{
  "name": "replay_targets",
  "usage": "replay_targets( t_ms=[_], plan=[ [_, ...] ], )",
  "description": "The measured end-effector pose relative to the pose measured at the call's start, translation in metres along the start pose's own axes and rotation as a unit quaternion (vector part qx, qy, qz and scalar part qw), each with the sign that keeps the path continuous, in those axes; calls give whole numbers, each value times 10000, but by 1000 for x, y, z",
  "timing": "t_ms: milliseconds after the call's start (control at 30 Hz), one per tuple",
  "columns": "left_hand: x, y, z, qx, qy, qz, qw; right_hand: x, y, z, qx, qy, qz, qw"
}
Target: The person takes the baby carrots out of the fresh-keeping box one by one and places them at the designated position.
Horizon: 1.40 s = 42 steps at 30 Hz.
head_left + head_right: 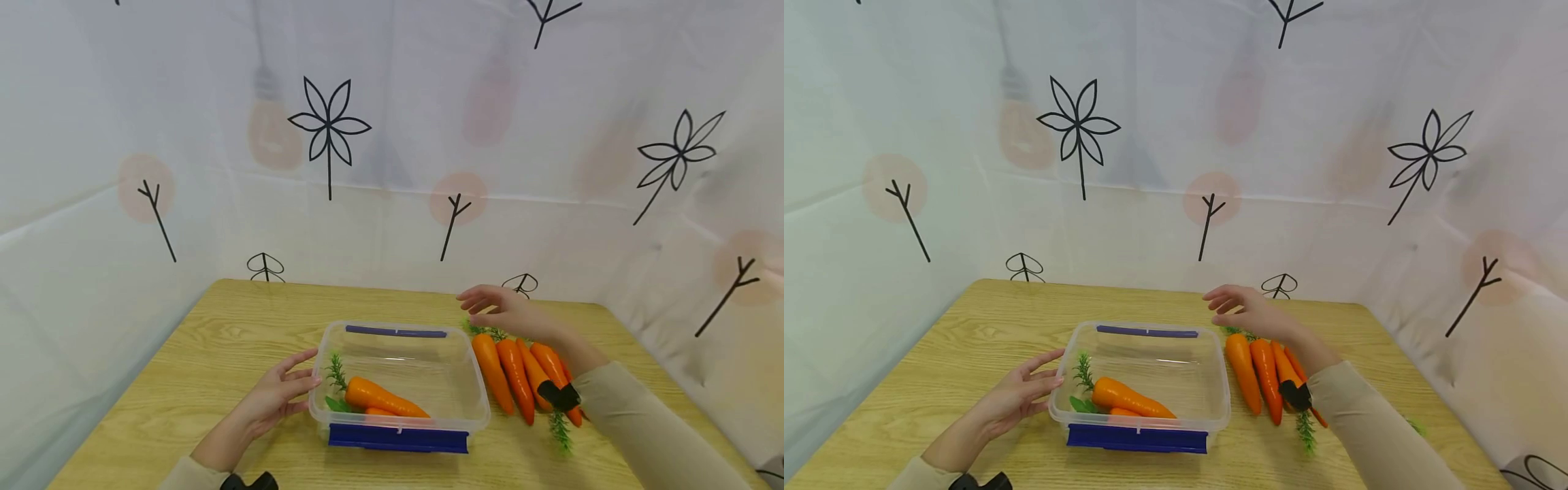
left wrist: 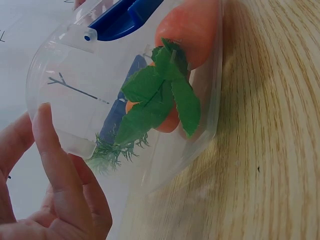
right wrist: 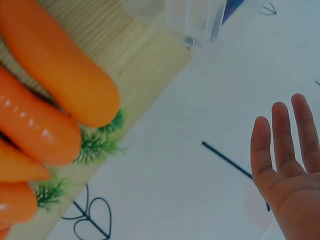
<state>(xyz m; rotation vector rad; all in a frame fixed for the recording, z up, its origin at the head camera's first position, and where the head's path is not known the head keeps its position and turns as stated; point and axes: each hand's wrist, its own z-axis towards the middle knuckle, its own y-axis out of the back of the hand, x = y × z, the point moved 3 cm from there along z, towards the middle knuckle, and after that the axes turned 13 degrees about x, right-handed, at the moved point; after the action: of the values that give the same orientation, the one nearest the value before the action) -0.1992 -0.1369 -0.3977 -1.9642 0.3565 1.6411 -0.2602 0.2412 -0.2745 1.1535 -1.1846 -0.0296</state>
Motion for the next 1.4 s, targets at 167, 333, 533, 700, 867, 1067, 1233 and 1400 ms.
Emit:
replay_targets(
  t_ms=[167,333,533,700,867,1067,1233,1400],
  plan=[
    [1,0,0,0,7,24,10000,8,-10,14,138,194,-48,9997],
    [1,1,1,-21,12,50,10000,18,-19,25,283,246,-173,9991],
    [1,1,1,-27,25,32,10000,29,-31,39,540,376,-153,9977],
    [0,1,1,-35,19,45,10000,34,-43,54,731,510,-108,9960],
    [-1,1,0,-51,66,74,9999,41,-55,67,1025,750,-96,9919],
    [-1,0,1,-69,79,104,9999,46,-70,82,1391,992,-290,9849],
    [0,1,0,-123,104,100,9998,46,-85,94,1713,847,-281,9812],
    [-1,0,-2,-141,110,124,9998,45,-99,105,2118,610,-238,9751]
  ],
)
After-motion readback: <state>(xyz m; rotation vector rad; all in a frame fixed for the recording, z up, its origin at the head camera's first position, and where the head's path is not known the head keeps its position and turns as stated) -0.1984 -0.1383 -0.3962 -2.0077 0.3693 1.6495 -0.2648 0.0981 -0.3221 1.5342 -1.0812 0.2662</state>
